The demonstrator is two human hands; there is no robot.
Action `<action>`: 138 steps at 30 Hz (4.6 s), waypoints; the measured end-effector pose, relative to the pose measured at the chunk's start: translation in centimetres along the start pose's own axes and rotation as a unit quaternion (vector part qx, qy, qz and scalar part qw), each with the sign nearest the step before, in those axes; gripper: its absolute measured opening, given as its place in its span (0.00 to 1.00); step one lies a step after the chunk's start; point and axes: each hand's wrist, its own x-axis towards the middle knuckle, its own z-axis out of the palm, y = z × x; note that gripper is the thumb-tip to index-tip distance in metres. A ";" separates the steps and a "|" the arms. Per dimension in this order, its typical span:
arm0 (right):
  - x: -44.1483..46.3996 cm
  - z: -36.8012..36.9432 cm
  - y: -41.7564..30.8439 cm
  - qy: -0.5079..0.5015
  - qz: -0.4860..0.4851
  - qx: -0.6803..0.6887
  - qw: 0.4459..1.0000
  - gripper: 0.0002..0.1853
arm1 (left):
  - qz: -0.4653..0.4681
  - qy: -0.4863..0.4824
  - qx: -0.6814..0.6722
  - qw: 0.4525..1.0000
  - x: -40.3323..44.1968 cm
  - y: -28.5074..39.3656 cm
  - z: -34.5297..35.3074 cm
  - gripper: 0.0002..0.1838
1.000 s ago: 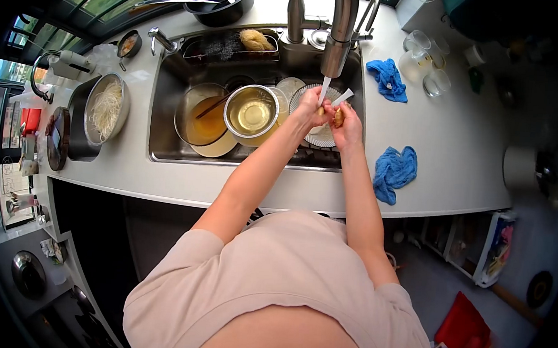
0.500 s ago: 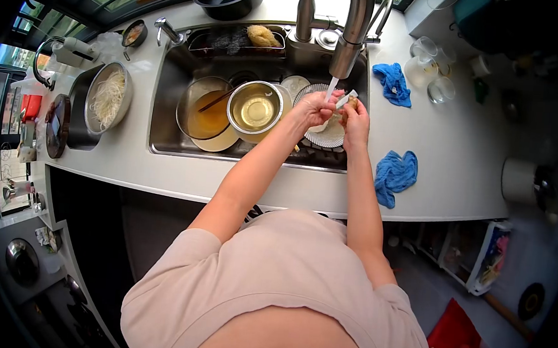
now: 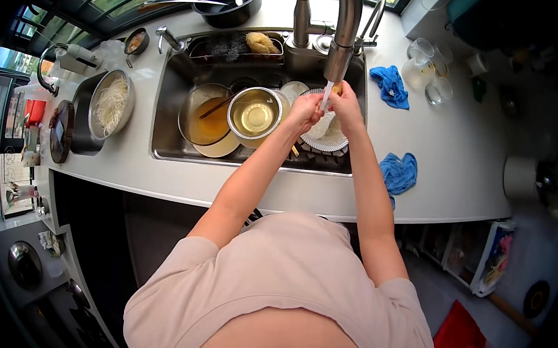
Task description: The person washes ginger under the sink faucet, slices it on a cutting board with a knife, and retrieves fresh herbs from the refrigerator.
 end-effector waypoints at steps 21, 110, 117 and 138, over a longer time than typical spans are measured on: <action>-4.8 2.4 3.3 0.091 -0.066 -0.129 0.985 0.24 | 0.211 0.238 0.232 0.919 0.5 -2.6 2.1 0.24; -10.8 98.3 3.5 -0.350 -0.445 -0.302 0.767 0.29 | 0.367 0.654 0.070 0.658 -57.0 36.2 -77.7 0.14; -9.6 109.1 6.1 -0.315 -0.430 -0.359 0.766 0.32 | 0.319 0.691 0.186 0.622 -57.0 40.7 -94.0 0.15; -11.7 104.8 3.6 -0.131 -0.292 -0.362 0.875 0.33 | 0.435 0.250 0.552 0.666 -52.5 41.9 -90.0 0.30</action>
